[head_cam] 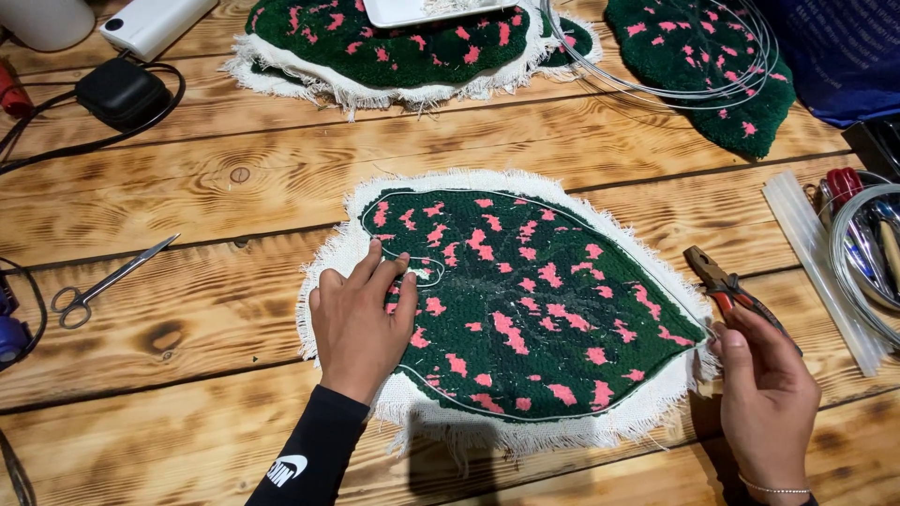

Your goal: The person creates and trims a leaf-shaped tufted rug on a wooden workspace.

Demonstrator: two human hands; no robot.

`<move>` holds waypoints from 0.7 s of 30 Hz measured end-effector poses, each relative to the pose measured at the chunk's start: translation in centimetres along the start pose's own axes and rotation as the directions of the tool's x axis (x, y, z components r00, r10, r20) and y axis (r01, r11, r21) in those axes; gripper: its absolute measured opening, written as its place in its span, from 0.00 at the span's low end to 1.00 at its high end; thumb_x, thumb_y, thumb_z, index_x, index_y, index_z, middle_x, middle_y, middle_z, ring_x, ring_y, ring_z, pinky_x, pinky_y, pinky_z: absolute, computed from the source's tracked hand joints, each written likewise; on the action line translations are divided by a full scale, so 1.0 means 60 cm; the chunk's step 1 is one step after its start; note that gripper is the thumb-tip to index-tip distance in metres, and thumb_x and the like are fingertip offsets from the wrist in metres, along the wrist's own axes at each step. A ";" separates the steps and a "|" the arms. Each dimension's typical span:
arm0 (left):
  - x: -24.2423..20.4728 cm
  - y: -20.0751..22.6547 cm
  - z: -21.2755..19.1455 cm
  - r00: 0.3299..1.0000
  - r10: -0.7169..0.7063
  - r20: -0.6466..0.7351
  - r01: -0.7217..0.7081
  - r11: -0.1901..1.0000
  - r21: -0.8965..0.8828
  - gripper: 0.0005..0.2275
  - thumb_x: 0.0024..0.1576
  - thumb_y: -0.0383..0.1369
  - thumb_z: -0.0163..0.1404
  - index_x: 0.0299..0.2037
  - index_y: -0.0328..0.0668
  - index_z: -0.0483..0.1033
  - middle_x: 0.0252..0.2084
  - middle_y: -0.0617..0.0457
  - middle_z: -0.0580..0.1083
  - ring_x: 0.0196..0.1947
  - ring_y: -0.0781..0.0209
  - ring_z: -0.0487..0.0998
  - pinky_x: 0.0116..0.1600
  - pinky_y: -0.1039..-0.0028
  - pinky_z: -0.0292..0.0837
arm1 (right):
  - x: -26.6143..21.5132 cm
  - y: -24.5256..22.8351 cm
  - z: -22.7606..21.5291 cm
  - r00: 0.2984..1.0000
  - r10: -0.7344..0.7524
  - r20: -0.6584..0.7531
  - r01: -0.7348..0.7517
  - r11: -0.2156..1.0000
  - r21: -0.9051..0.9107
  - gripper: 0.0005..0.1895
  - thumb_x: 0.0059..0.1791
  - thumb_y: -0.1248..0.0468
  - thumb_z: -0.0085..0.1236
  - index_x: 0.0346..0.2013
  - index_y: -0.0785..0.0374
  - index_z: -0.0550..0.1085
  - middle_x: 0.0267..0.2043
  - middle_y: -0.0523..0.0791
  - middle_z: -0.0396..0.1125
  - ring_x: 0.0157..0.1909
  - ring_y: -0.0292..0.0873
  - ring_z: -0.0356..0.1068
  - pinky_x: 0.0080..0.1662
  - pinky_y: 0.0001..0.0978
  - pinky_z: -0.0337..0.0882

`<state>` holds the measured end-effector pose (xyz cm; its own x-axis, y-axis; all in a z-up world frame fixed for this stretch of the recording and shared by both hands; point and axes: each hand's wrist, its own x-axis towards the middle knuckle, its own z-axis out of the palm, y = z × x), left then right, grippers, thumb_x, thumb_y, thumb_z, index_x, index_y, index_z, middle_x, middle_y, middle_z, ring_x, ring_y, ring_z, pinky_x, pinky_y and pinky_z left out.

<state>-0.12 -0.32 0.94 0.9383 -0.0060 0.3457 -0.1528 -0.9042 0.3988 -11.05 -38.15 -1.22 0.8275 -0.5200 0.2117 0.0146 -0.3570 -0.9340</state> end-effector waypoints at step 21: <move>0.002 -0.005 0.001 0.999 -0.032 0.036 0.034 0.997 -0.066 0.12 0.58 0.43 0.52 0.47 0.55 0.84 0.61 0.55 0.76 0.34 0.54 0.66 0.47 0.66 0.62 | -0.043 -0.011 0.007 0.932 -0.132 0.339 0.355 0.529 -0.771 0.45 0.47 0.40 0.54 0.68 0.70 0.64 0.62 0.54 0.68 0.64 0.51 0.67 0.74 0.53 0.46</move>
<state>0.09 -0.05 0.81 0.9532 0.0076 0.3023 -0.1407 -0.8738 0.4656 -12.98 -36.22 -1.26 0.9591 -0.1747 0.2226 -0.1313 -0.9716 -0.1969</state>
